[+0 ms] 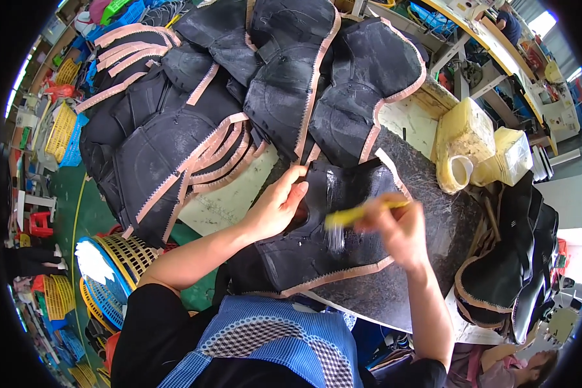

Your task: Applying glue to the edges of shoe upper components using a small brush at a factory workbench.

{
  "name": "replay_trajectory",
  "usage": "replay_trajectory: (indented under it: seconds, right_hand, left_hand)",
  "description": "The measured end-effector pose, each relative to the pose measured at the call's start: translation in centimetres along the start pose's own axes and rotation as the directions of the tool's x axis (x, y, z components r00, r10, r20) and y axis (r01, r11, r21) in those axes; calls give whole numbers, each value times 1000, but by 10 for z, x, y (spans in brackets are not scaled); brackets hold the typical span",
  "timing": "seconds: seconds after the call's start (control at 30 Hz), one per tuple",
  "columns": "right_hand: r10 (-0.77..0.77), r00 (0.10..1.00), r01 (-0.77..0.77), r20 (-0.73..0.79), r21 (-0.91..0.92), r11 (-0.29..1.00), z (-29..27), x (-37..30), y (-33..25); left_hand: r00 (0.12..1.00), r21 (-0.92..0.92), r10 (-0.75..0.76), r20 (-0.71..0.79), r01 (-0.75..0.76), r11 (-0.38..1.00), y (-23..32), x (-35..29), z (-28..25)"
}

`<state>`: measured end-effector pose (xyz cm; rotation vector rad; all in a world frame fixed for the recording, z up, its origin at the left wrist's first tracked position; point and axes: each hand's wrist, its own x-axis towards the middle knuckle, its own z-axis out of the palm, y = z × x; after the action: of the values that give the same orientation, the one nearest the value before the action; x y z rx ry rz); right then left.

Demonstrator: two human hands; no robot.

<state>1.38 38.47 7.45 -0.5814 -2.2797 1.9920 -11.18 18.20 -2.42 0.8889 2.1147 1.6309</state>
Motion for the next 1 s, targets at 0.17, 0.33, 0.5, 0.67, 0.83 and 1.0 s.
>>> replay_trajectory:
  seconds: [0.17, 0.33, 0.5, 0.67, 0.83, 1.0]
  right_hand:
    - [119, 992, -111, 51, -141, 984, 1, -6, 9]
    - [1, 984, 30, -180, 168, 985, -3, 8, -14]
    - [-55, 975, 79, -216, 103, 992, 15, 38, -7]
    - [-16, 993, 14, -118, -19, 1000, 8, 27, -14]
    - [-19, 990, 14, -140, -35, 999, 24, 14, 0]
    - [-34, 981, 35, -193, 1, 999, 30, -5, 2]
  left_hand:
    - [999, -30, 43, -6, -44, 999, -1, 1, 0]
    - [987, -133, 148, -63, -155, 979, -3, 3, 7]
    - [997, -111, 79, -10, -79, 991, -1, 2, 5]
    - [993, -101, 98, 66, -92, 991, 8, 11, -3]
    - [977, -42, 203, 62, -201, 979, 5, 30, -4]
    - [994, -135, 100, 37, -94, 986, 2, 40, 7]
